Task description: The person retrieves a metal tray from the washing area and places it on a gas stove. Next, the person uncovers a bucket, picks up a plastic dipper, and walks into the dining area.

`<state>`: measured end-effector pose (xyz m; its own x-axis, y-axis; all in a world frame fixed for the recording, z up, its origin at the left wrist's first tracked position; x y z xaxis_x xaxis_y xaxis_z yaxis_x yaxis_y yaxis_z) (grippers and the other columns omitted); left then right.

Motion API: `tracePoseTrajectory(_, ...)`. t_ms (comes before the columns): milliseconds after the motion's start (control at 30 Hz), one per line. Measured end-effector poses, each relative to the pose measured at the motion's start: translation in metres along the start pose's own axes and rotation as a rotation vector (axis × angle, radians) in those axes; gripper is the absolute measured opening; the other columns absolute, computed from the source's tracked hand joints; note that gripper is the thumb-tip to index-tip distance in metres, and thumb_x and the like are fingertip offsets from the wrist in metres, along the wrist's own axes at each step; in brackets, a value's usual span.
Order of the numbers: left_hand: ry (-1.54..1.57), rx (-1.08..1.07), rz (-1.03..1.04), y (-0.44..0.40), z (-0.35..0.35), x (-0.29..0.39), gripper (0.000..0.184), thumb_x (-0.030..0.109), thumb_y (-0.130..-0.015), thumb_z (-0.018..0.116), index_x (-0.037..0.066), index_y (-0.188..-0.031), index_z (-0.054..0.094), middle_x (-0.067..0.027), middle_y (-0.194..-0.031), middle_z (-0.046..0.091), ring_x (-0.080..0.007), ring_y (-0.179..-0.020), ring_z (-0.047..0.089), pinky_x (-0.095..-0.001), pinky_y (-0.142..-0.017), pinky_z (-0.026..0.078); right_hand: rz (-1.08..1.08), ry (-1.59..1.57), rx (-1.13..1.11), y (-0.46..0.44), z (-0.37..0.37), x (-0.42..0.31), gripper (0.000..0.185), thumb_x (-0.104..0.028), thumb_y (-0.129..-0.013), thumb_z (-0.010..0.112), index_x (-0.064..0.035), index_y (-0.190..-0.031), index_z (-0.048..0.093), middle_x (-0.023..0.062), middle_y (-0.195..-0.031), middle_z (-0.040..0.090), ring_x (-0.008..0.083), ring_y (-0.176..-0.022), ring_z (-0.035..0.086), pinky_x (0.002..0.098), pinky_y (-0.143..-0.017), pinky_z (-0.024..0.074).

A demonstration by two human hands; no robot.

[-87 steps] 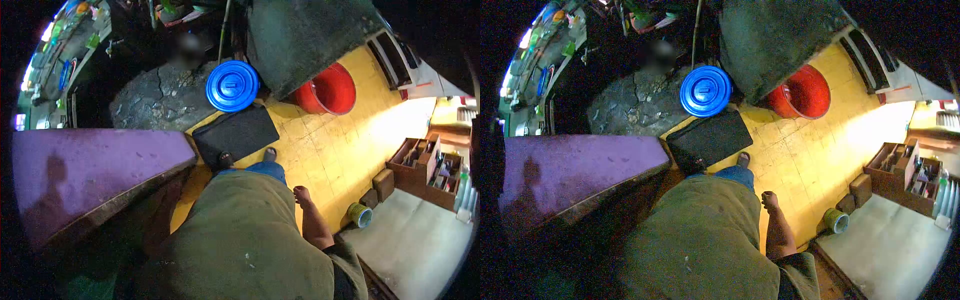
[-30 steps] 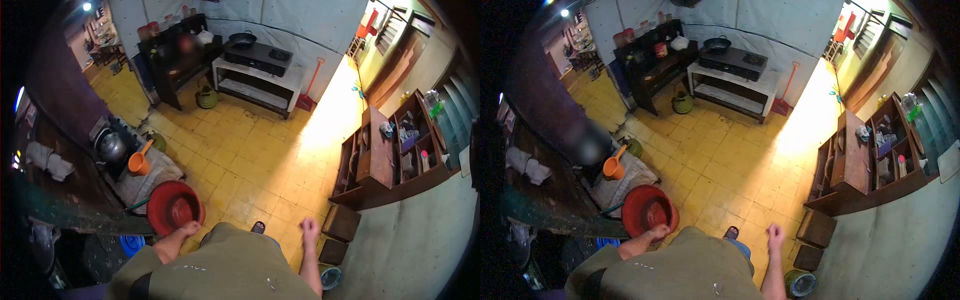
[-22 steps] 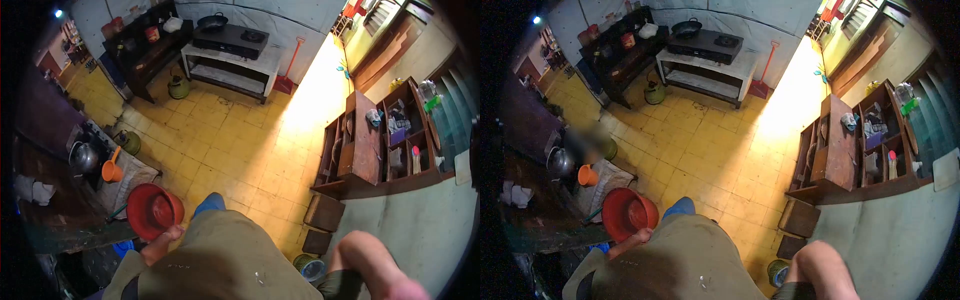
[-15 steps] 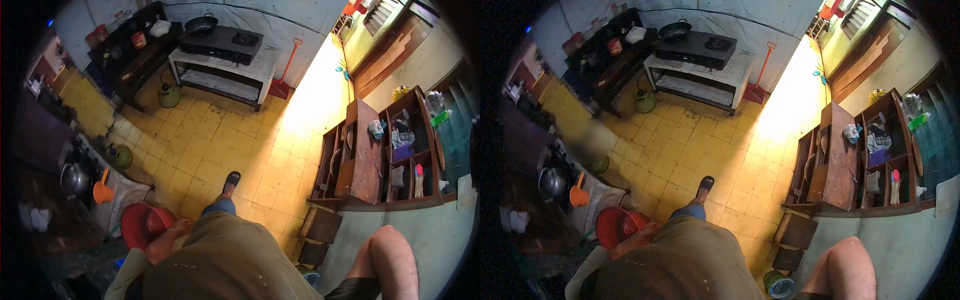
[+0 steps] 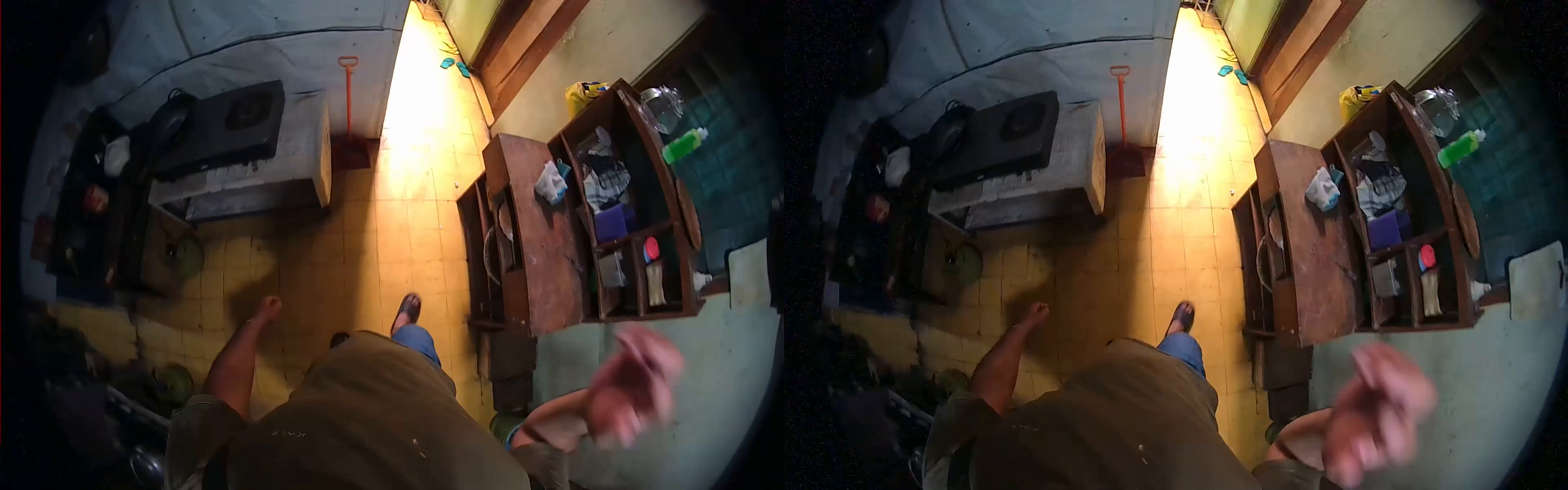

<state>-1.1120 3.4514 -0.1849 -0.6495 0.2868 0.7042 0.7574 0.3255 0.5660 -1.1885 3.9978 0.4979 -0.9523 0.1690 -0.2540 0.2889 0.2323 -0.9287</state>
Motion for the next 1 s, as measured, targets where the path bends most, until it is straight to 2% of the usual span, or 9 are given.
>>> tracePoseTrajectory(100,-0.120,0.153,0.257,-0.049,-0.010,0.105,0.028,0.025,-0.080,0.055,0.006,-0.101,0.056,-0.0060,-0.092,0.059,-0.0167,-0.086,0.055,-0.0319,-0.079,0.044,0.849,0.061,-0.161,0.095,0.022,0.153,0.033,-0.001,-0.071,0.055,0.0024,-0.104,0.054,0.0106,-0.087,0.054,0.0200,-0.081,0.053,0.0284,-0.074,0.0434)
tracePoseTrajectory(167,-0.041,0.133,0.103,-0.048,0.004,0.173,0.029,0.025,-0.080,0.055,0.005,-0.101,0.056,-0.0064,-0.092,0.059,-0.0171,-0.087,0.055,-0.0320,-0.079,0.044,1.267,0.253,-0.412,0.183,0.036,0.236,0.035,-0.007,-0.073,0.059,-0.0043,-0.108,0.054,0.0132,-0.088,0.055,0.0225,-0.081,0.054,0.0325,-0.071,0.0444)
tracePoseTrajectory(267,0.022,0.037,-0.237,-0.049,0.043,0.244,0.032,0.027,-0.080,0.053,0.004,-0.103,0.055,-0.0063,-0.088,0.060,-0.0165,-0.081,0.056,-0.0314,-0.074,0.044,1.205,0.296,-1.396,0.291,0.062,0.315,0.050,-0.030,-0.075,0.061,-0.0034,-0.115,0.048,0.0226,-0.101,0.055,0.0377,-0.093,0.053,0.0405,-0.080,0.0437)
tracePoseTrajectory(333,-0.203,0.036,-0.344,-0.093,0.072,0.197,0.025,0.028,-0.081,0.051,0.007,-0.091,0.058,-0.0039,-0.075,0.056,-0.0140,-0.064,0.051,-0.0307,-0.060,0.043,1.309,-0.149,-1.251,0.240,0.086,0.351,0.052,-0.033,-0.077,0.059,-0.0045,-0.119,0.046,0.0206,-0.107,0.054,0.0351,-0.096,0.054,0.0386,-0.083,0.0429)
tracePoseTrajectory(400,0.200,-0.409,-0.108,-0.085,0.099,0.242,0.026,0.032,-0.078,0.055,0.010,-0.092,0.060,-0.0027,-0.072,0.057,-0.0149,-0.059,0.052,-0.0315,-0.053,0.042,1.185,-0.128,-1.149,0.207,0.095,0.403,0.052,-0.033,-0.078,0.057,-0.0073,-0.122,0.044,0.0200,-0.114,0.051,0.0332,-0.106,0.048,0.0373,-0.088,0.0389)
tracePoseTrajectory(533,-0.039,-0.312,-0.354,-0.130,0.124,0.274,0.023,0.032,-0.077,0.056,0.011,-0.085,0.059,-0.0015,-0.067,0.054,-0.0135,-0.057,0.051,-0.0312,-0.048,0.042,0.960,0.223,-1.286,0.135,0.114,0.516,0.051,-0.034,-0.079,0.057,-0.0053,-0.118,0.045,0.0213,-0.106,0.053,0.0353,-0.099,0.051,0.0397,-0.085,0.0411)
tracePoseTrajectory(767,0.472,-0.296,-0.244,-0.298,0.117,0.313,0.026,0.032,-0.077,0.058,0.008,-0.088,0.057,-0.0015,-0.069,0.053,-0.0118,-0.056,0.050,-0.0285,-0.045,0.040,0.867,-0.064,-1.097,0.071,0.185,0.699,0.045,-0.031,-0.081,0.055,-0.0033,-0.116,0.047,0.0210,-0.103,0.055,0.0349,-0.098,0.051,0.0395,-0.084,0.0412)
tracePoseTrajectory(833,0.668,-0.337,-0.188,-0.354,0.102,0.353,0.025,0.031,-0.078,0.058,0.008,-0.088,0.057,-0.0013,-0.069,0.052,-0.0115,-0.056,0.050,-0.0281,-0.045,0.040,0.986,0.008,-1.114,0.090,0.205,0.758,0.047,-0.034,-0.080,0.056,-0.0030,-0.114,0.049,0.0214,-0.103,0.055,0.0347,-0.099,0.051,0.0393,-0.085,0.0411)
tracePoseTrajectory(1000,0.138,-0.246,-0.190,-0.472,0.087,0.549,0.018,0.026,-0.080,0.055,0.008,-0.085,0.057,0.0001,-0.071,0.053,-0.0105,-0.060,0.049,-0.0265,-0.053,0.040,1.062,0.109,-1.505,0.152,0.223,0.861,0.051,-0.038,-0.077,0.058,-0.0020,-0.113,0.051,0.0201,-0.104,0.056,0.0325,-0.095,0.056,0.0390,-0.081,0.0443)
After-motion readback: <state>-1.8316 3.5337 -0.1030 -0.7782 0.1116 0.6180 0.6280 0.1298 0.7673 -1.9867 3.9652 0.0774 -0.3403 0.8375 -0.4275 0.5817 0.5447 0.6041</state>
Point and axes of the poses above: each hand's wrist, its own y-axis away from the middle knuckle, its own z-axis out of the palm, x = y × z, the point moved 6 cm from there along -y, towards the middle knuckle
